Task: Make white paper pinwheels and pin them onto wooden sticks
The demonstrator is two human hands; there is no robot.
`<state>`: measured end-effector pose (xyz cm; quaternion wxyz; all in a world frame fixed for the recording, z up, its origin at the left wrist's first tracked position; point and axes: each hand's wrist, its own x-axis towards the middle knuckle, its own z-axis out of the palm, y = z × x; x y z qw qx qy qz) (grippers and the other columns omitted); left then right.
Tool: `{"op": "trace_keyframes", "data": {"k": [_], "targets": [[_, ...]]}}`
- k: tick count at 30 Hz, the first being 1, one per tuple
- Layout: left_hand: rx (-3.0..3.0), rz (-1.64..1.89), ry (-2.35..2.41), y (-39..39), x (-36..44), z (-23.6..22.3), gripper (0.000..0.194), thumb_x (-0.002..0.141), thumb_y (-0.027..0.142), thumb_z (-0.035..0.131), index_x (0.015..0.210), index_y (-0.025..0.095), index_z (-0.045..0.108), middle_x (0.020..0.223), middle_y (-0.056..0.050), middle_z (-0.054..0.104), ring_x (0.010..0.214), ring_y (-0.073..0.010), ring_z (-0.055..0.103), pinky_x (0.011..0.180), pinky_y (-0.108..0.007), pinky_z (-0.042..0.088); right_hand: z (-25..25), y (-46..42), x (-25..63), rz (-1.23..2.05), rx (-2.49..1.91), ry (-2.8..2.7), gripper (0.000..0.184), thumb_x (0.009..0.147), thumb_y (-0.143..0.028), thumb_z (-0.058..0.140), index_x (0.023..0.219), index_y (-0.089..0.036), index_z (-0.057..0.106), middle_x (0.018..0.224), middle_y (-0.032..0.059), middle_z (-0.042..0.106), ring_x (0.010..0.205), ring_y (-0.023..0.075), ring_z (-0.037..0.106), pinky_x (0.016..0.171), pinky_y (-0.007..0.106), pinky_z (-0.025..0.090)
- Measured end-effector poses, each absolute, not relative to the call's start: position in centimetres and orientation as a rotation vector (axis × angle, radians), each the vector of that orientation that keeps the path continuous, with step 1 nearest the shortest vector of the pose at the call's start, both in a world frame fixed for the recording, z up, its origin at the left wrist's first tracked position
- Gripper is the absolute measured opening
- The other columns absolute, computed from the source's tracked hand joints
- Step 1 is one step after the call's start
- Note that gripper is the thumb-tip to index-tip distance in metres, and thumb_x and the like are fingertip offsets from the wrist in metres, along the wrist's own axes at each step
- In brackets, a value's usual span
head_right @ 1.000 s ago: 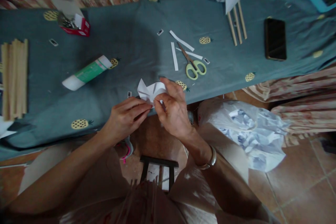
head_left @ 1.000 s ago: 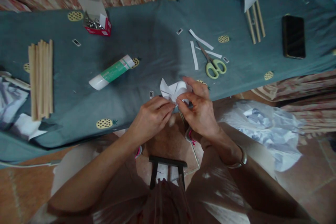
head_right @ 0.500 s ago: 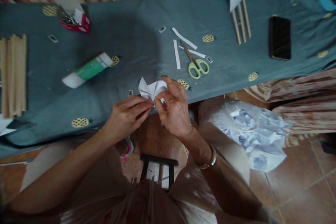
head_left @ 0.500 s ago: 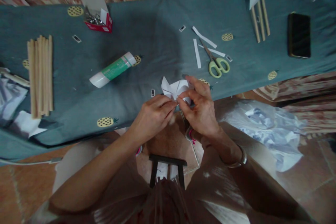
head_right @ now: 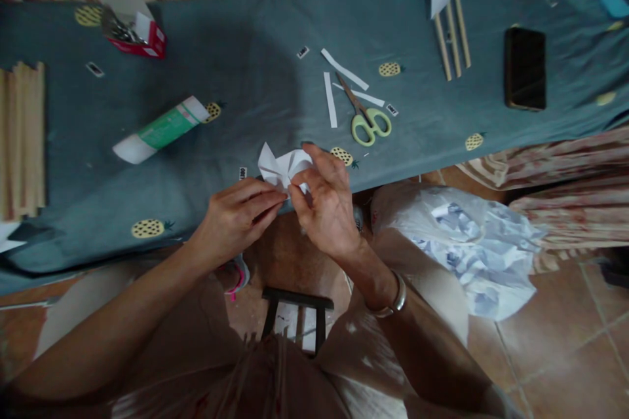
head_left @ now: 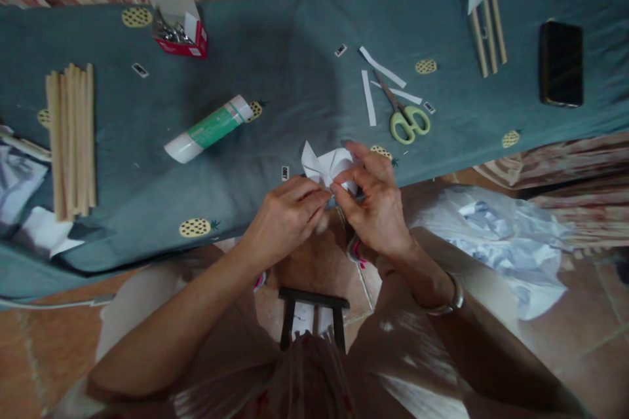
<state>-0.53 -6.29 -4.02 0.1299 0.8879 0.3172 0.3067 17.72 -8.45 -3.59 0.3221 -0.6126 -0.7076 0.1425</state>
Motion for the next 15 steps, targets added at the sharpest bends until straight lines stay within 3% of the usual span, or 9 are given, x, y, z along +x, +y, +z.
{"op": "trace_keyframes", "data": {"k": [15], "targets": [[2.563,0.898,0.883,-6.18,-0.56,-3.93,0.014,0.095,0.013,0.054,0.093,0.013,0.068,0.087,-0.006,0.071,0.080,-0.0153,0.067,0.072,-0.026,0.057,-3.59,-8.76,17.68,0.381,-1.579,-1.849,0.008,0.089,-0.026,0.062,0.094,-0.028,0.068,0.138,0.0031,0.059,0.130,0.0297,0.054,0.111,0.053,0.042]]}}
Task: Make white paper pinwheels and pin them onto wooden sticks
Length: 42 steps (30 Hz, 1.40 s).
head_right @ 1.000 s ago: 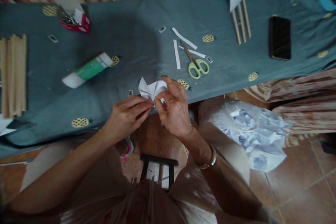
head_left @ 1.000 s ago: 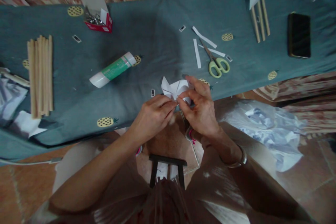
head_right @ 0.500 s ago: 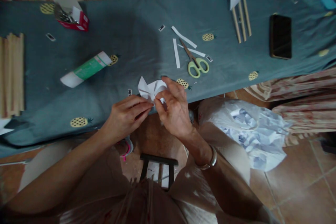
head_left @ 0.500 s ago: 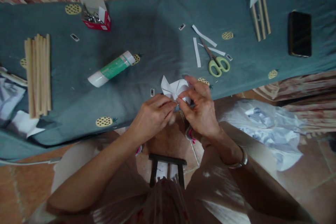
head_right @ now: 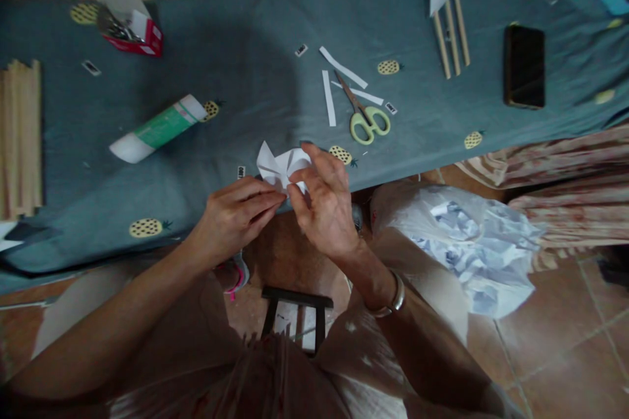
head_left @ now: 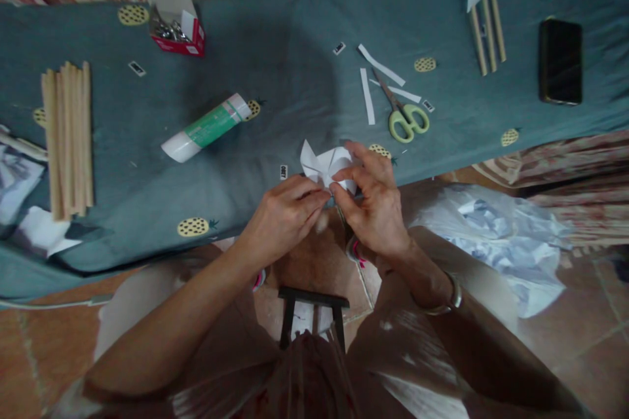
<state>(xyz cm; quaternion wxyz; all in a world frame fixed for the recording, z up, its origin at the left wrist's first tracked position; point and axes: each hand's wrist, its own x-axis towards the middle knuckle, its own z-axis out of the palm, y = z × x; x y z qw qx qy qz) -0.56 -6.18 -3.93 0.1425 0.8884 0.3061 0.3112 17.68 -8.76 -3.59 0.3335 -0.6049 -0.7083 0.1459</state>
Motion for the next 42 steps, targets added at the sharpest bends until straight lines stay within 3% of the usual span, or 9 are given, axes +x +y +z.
{"op": "trace_keyframes", "data": {"k": [22,26,30,36,42], "targets": [[2.571,0.876,0.890,-6.1,-0.6,-4.1,0.012,0.093,0.013,0.057,0.094,0.014,0.069,0.090,-0.005,0.072,0.083,-0.0153,0.068,0.075,-0.026,0.058,-3.5,-9.5,17.9,0.255,-1.608,-2.053,0.027,0.094,-0.024,0.052,0.112,-0.034,0.069,0.145,0.0031,0.055,0.133,0.0320,0.050,0.111,0.054,0.044],[2.560,0.882,0.894,-6.1,-0.5,-3.9,0.012,0.093,0.012,0.057,0.096,0.014,0.069,0.090,-0.005,0.072,0.083,-0.0155,0.068,0.075,-0.027,0.058,-4.1,-9.9,17.8,0.188,-1.528,-2.088,0.034,0.094,-0.018,0.046,0.121,-0.029,0.064,0.152,0.0046,0.047,0.140,0.0302,0.042,0.112,0.055,0.042],[2.562,0.899,0.879,-6.1,-0.4,-3.6,0.011,0.092,0.010,0.057,0.093,0.010,0.068,0.086,-0.007,0.071,0.079,-0.0170,0.067,0.073,-0.028,0.058,-4.4,-10.1,17.4,0.276,-1.496,-2.053,0.039,0.095,-0.017,0.043,0.128,-0.031,0.059,0.155,0.0028,0.043,0.149,0.0304,0.031,0.116,0.056,0.036],[2.592,0.814,0.923,-6.3,-0.5,-3.6,0.014,0.094,0.013,0.054,0.098,0.012,0.067,0.090,-0.008,0.069,0.083,-0.0176,0.066,0.074,-0.029,0.058,-4.6,-10.1,16.8,0.188,-1.487,-2.073,0.033,0.098,-0.017,0.039,0.123,-0.026,0.059,0.149,0.0103,0.050,0.149,0.0288,0.033,0.112,0.054,0.041],[2.620,0.797,0.959,-6.5,-0.4,-3.6,0.013,0.093,0.013,0.055,0.100,0.013,0.067,0.093,-0.007,0.069,0.085,-0.0169,0.067,0.076,-0.028,0.058,-3.6,-9.9,17.7,0.259,-1.490,-2.085,0.038,0.097,-0.014,0.040,0.123,-0.031,0.061,0.151,0.0048,0.050,0.148,0.0272,0.035,0.117,0.054,0.039]]}}
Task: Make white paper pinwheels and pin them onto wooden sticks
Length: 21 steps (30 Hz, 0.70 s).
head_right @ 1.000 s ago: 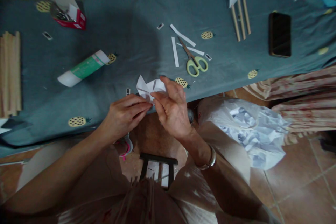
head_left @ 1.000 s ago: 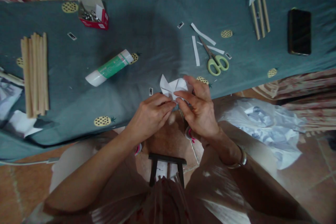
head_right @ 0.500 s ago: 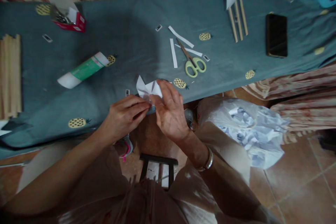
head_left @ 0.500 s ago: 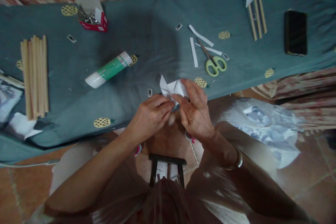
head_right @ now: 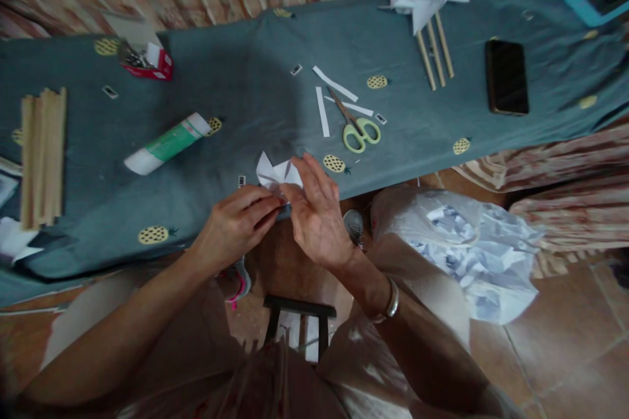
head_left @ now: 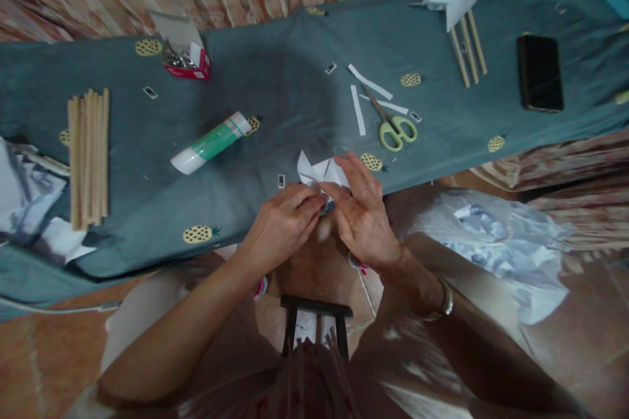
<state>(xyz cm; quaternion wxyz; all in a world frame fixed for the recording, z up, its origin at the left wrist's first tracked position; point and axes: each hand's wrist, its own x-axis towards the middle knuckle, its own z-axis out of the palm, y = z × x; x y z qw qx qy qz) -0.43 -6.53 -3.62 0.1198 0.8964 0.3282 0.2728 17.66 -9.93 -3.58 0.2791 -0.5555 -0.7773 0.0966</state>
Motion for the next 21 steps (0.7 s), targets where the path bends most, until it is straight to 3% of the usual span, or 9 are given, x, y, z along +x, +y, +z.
{"op": "trace_keyframes", "data": {"k": [9,16,21], "targets": [[2.711,0.776,1.043,-5.4,-1.5,-2.9,0.015,0.094,0.013,0.054,0.096,0.014,0.069,0.091,-0.008,0.068,0.083,-0.0181,0.061,0.071,-0.030,0.054,-3.4,-8.9,19.8,0.292,-1.521,-1.984,0.035,0.096,-0.017,0.042,0.124,-0.012,0.062,0.137,0.0191,0.061,0.131,0.0286,0.056,0.111,0.053,0.046],[2.737,0.780,1.088,-4.3,-1.7,-2.4,0.015,0.092,0.011,0.055,0.093,0.014,0.070,0.093,-0.008,0.067,0.085,-0.0197,0.058,0.073,-0.032,0.053,-2.8,-9.5,19.8,0.357,-1.533,-1.948,0.028,0.095,-0.019,0.045,0.111,-0.017,0.068,0.128,0.0140,0.068,0.119,0.0261,0.065,0.105,0.050,0.053],[2.749,0.733,1.027,-5.7,-0.5,-2.0,0.013,0.094,0.023,0.061,0.100,0.015,0.068,0.098,-0.008,0.069,0.090,-0.0212,0.059,0.079,-0.036,0.052,-2.6,-10.0,19.7,0.405,-1.551,-1.910,0.029,0.094,-0.017,0.047,0.109,-0.013,0.070,0.124,0.0153,0.070,0.116,0.0261,0.068,0.104,0.047,0.054]]}}
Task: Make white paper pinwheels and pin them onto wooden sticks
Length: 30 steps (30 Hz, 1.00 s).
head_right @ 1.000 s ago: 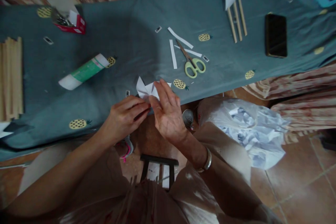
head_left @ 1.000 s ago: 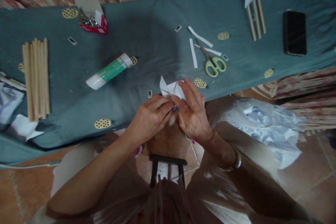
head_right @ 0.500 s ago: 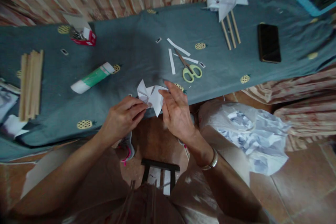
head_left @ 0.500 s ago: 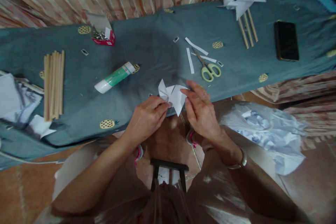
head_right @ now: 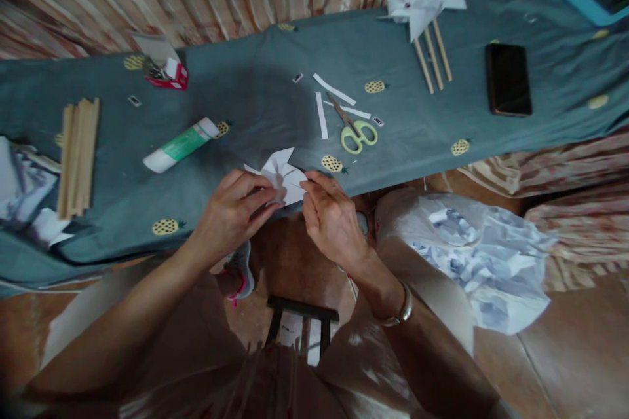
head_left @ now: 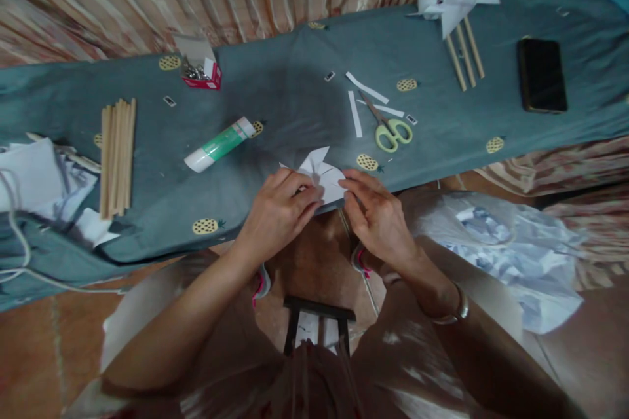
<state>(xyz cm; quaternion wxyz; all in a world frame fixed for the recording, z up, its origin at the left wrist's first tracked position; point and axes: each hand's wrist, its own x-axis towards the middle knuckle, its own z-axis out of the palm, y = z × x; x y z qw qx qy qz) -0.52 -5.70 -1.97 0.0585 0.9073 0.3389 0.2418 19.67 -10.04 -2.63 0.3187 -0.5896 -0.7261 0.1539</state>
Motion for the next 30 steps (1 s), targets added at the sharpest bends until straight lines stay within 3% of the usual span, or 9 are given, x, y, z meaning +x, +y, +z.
{"op": "trace_keyframes", "data": {"k": [5,12,20,26,30], "targets": [[2.787,0.647,0.981,-6.5,0.4,-2.3,0.017,0.089,0.023,0.067,0.103,0.014,0.067,0.104,-0.009,0.070,0.097,-0.0253,0.060,0.079,-0.038,0.049,-2.6,-10.4,19.7,0.394,-1.551,-1.924,0.030,0.094,-0.016,0.047,0.111,-0.011,0.070,0.125,0.0164,0.070,0.116,0.0262,0.067,0.104,0.045,0.055],[2.812,0.666,1.005,-6.3,0.9,-2.2,0.016,0.097,0.016,0.053,0.097,0.015,0.070,0.094,-0.007,0.071,0.086,-0.0191,0.061,0.075,-0.032,0.050,-2.6,-10.7,20.1,0.407,-1.566,-1.928,0.033,0.090,-0.012,0.047,0.113,-0.018,0.070,0.125,0.0112,0.070,0.115,0.0265,0.066,0.105,0.049,0.053],[2.862,0.705,1.006,-6.2,-0.1,-2.1,0.014,0.094,0.012,0.055,0.094,0.012,0.069,0.088,-0.006,0.072,0.080,-0.0207,0.063,0.071,-0.032,0.051,-2.6,-10.6,20.6,0.351,-1.500,-2.056,0.035,0.084,-0.011,0.055,0.116,-0.018,0.066,0.145,0.0142,0.052,0.135,0.0313,0.048,0.112,0.055,0.044],[2.863,0.680,1.015,-6.5,-0.4,-2.2,0.017,0.096,0.014,0.051,0.096,0.013,0.068,0.090,-0.007,0.073,0.082,-0.0201,0.064,0.074,-0.033,0.051,-2.5,-10.7,20.7,0.396,-1.480,-2.090,0.039,0.076,-0.006,0.054,0.110,-0.018,0.068,0.144,0.0134,0.052,0.134,0.0322,0.048,0.110,0.055,0.045],[2.847,0.624,1.033,-6.6,-0.4,-2.2,0.019,0.097,0.014,0.050,0.099,0.013,0.068,0.093,-0.008,0.072,0.083,-0.0208,0.064,0.075,-0.034,0.052,-2.2,-10.5,20.7,0.416,-1.459,-2.067,0.042,0.078,-0.011,0.056,0.118,-0.018,0.064,0.145,0.0140,0.051,0.134,0.0318,0.048,0.112,0.055,0.042]]}}
